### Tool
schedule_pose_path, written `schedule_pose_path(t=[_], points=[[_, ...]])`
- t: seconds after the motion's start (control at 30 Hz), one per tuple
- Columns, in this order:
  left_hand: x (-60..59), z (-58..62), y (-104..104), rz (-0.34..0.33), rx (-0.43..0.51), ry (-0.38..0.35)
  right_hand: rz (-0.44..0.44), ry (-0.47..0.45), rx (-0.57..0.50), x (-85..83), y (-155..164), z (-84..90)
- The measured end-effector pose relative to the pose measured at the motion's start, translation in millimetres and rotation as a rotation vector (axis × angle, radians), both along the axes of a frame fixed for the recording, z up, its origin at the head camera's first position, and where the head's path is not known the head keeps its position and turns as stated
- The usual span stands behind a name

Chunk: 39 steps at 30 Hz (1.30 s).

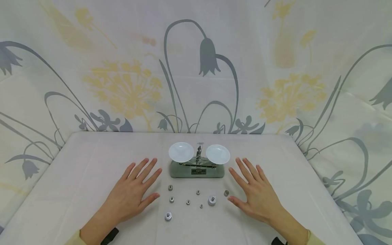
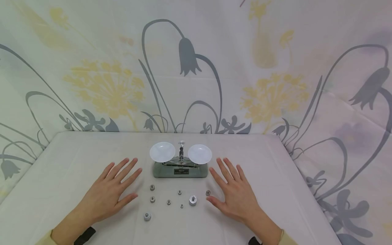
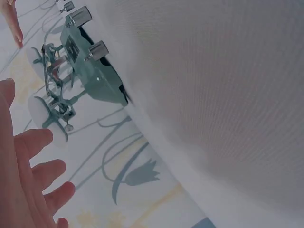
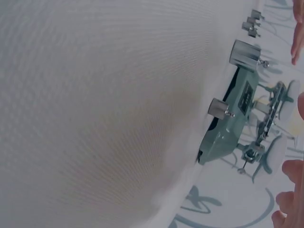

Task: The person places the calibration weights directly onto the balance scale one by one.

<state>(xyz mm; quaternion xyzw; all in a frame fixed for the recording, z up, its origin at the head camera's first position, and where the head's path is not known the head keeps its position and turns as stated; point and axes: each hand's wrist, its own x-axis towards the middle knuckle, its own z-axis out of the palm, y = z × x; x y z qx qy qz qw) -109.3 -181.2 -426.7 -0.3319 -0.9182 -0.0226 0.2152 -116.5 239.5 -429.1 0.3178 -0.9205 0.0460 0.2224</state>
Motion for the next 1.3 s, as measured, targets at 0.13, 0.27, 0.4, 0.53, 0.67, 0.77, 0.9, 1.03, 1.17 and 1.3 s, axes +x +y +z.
schedule_pose_path(t=[0.13,0.27,0.4,0.53,0.67,0.77,0.9,1.03,1.17,1.3], points=[[-0.8,0.1,0.1,0.006,0.006,-0.024,0.005,-0.006,-0.005,0.9,-0.2,-0.3],[-2.6,0.9,0.3,0.006,0.043,-0.065,0.005,-0.006,-0.030,1.5,-0.2,-0.4],[-5.8,2.3,1.6,0.004,0.096,-0.104,-0.008,-0.023,-0.051,2.1,-0.2,-1.3],[-9.1,2.5,3.8,0.007,0.140,-0.124,-0.019,-0.055,-0.085,2.4,0.1,-2.1],[-13.5,1.1,6.5,-0.003,0.183,-0.135,-0.023,-0.066,-0.138,2.0,0.5,-1.9],[-18.8,0.1,9.6,-0.004,0.211,-0.152,-0.049,-0.069,-0.176,1.6,0.8,-1.7],[-26.3,-0.1,14.4,0.012,0.281,-0.218,-0.091,-0.089,-0.234,1.0,0.4,-2.7],[-32.3,-1.2,19.4,0.035,0.363,-0.314,-0.114,-0.128,-0.286,0.8,-0.4,-3.6],[-36.7,-1.7,24.9,0.042,0.409,-0.383,-0.120,-0.174,-0.350,0.9,-1.6,-2.5],[-41.2,-1.2,29.2,0.043,0.453,-0.441,-0.108,-0.231,-0.419,0.3,-2.9,-1.3]])
